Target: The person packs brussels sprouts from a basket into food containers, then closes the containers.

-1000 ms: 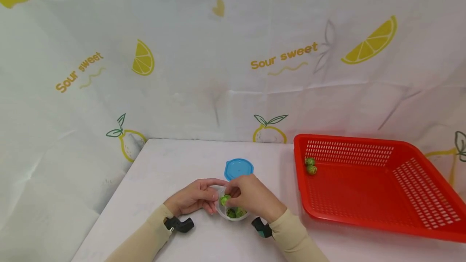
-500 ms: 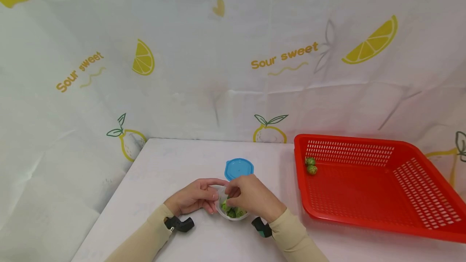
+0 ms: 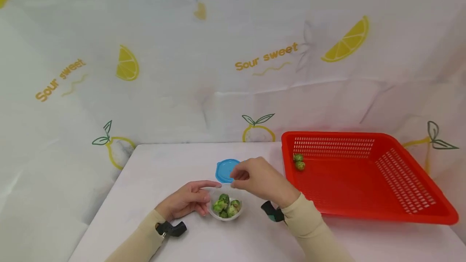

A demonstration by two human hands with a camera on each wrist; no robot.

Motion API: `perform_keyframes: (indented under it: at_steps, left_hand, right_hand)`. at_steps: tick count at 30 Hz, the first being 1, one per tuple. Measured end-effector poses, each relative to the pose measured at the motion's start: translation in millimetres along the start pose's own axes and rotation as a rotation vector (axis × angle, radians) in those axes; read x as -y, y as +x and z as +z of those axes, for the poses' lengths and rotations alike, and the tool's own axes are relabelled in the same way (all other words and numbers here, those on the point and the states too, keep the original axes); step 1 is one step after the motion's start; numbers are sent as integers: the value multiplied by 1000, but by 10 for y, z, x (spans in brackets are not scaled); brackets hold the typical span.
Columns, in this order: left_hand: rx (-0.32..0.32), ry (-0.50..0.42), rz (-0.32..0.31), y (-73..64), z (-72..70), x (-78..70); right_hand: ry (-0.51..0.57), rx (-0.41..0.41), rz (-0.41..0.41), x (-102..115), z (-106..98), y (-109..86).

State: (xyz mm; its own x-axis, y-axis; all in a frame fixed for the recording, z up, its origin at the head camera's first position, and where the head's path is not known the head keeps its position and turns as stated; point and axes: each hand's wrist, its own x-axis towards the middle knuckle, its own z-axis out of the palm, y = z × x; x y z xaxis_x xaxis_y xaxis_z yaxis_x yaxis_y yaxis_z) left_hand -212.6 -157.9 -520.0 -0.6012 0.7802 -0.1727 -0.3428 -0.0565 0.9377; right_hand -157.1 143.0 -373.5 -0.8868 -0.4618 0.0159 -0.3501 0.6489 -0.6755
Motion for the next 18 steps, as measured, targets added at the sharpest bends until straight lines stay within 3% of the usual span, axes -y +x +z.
perform_keyframes:
  at_steps: [5, 9, 13, 18]
  left_hand:
    - [2, -12, 3, -22, -3, -10]
    - [7, -21, 11, -29, -7, -7]
    - [8, -24, 10, -39, -8, -6]
    - [22, -29, 11, -26, 8, -16]
  right_hand:
    - [-99, -64, 62, -150, -513, -120]
    - [-166, -79, 132, -447, -850, -180]
    - [-198, -39, 188, -871, -1058, -204]
    - [-182, -6, 266, -1278, -1177, -275]
